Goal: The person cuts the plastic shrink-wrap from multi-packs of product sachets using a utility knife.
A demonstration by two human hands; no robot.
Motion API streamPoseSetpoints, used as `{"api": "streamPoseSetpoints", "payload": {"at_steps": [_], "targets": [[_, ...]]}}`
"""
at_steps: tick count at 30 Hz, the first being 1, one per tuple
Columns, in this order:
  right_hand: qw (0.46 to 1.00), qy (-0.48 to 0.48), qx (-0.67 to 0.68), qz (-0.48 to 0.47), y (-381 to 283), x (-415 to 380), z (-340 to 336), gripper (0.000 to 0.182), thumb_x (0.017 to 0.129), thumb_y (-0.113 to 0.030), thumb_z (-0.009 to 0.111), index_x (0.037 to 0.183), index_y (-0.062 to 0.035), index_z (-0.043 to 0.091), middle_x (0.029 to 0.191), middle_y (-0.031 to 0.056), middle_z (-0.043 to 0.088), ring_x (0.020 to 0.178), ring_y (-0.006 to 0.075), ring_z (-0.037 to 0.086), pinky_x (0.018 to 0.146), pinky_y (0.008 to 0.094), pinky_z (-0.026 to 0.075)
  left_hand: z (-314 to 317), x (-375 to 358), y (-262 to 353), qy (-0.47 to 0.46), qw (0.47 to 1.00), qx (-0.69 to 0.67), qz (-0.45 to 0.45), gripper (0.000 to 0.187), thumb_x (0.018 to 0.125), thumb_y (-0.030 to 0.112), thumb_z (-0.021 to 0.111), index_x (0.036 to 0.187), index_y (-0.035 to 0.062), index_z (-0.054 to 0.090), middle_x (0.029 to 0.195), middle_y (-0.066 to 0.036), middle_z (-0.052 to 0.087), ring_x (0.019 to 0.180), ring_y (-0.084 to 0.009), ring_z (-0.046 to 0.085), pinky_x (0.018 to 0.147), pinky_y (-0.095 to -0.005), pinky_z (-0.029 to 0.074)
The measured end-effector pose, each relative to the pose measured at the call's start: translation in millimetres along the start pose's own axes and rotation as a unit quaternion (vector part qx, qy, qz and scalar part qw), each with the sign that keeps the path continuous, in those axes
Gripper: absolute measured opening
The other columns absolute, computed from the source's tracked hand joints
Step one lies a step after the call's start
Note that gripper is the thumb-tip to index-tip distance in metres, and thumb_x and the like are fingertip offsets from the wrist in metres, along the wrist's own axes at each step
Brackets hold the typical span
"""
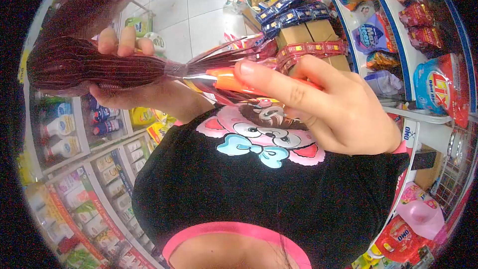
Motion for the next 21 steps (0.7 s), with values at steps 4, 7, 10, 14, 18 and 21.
{"api": "streamPoseSetpoints", "payload": {"at_steps": [4, 7, 10, 14, 18, 21], "targets": [[1.000, 0.009, -0.019, 0.008, 0.1, 2.6, -2.1, 0.052, 0.059, 0.007, 0.043, 0.110, -0.0055, 0.042, 0.070, 0.0096, 0.043, 0.051, 0.0158, 0.041, 0.047, 0.0241, 0.035, -1.9, 0.5, 0.4, 0.021, 1.000, -0.004, 0.017, 0.048, 0.069, 0.031, 0.048, 0.099, -0.0039, 0.037, 0.086, -0.017, 0.044, 0.074, -0.0267, 0.049, 0.057, -0.0372, 0.049], [1.000, 0.001, -0.015, 0.005, -1.3, 4.9, -0.6, 0.052, 0.059, 0.007, 0.043, 0.109, -0.0052, 0.042, 0.071, 0.0095, 0.043, 0.052, 0.0157, 0.043, 0.048, 0.0240, 0.036, 1.2, 0.5, -0.1, 0.005, 1.000, 0.002, 0.013, 0.048, 0.070, 0.032, 0.047, 0.099, -0.0040, 0.037, 0.087, -0.017, 0.044, 0.075, -0.0267, 0.049, 0.057, -0.0373, 0.049], [1.000, 0.017, -0.008, -0.007, -1.5, 6.1, -3.0, 0.052, 0.059, 0.007, 0.043, 0.109, -0.0054, 0.043, 0.072, 0.0095, 0.044, 0.052, 0.0163, 0.043, 0.048, 0.0244, 0.036, 4.0, -0.9, -1.5, 0.013, 1.000, -0.001, 0.027, 0.048, 0.070, 0.033, 0.046, 0.098, -0.0044, 0.037, 0.087, -0.018, 0.044, 0.074, -0.0265, 0.050, 0.056, -0.0369, 0.050], [1.000, 0.005, -0.028, -0.007, 0.9, 5.6, -2.2, 0.054, 0.058, 0.007, 0.043, 0.110, -0.0054, 0.041, 0.073, 0.0101, 0.044, 0.053, 0.0175, 0.043, 0.049, 0.0244, 0.037, 2.9, -2.3, -4.9, 0.058, 0.998, -0.007, 0.024, 0.047, 0.069, 0.033, 0.045, 0.098, -0.0042, 0.037, 0.088, -0.019, 0.045, 0.074, -0.0273, 0.051, 0.056, -0.0377, 0.050], [0.999, -0.002, -0.031, -0.010, 2.2, 4.0, -3.7, 0.057, 0.056, 0.008, 0.042, 0.111, -0.0053, 0.040, 0.075, 0.0111, 0.044, 0.053, 0.0188, 0.043, 0.050, 0.0247, 0.037, 2.6, -1.4, -6.6, 0.051, 0.998, -0.015, 0.013, 0.048, 0.068, 0.033, 0.045, 0.099, -0.0027, 0.037, 0.088, -0.019, 0.045, 0.076, -0.0283, 0.052, 0.056, -0.0385, 0.050], [0.999, 0.010, -0.046, -0.017, 0.3, 2.9, -5.8, 0.058, 0.055, 0.009, 0.042, 0.111, -0.0056, 0.040, 0.075, 0.0116, 0.045, 0.053, 0.0199, 0.043, 0.051, 0.0252, 0.037, 2.1, -0.9, -8.1, 0.025, 0.999, -0.017, -0.010, 0.049, 0.068, 0.032, 0.046, 0.101, -0.0024, 0.036, 0.090, -0.020, 0.045, 0.079, -0.0296, 0.052, 0.057, -0.0391, 0.050]]}}
Point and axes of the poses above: each hand's wrist, its own x-axis towards the middle knuckle, its own z-axis out of the palm, y = z × x, the point moved 9 cm from there along x, towards the middle knuckle
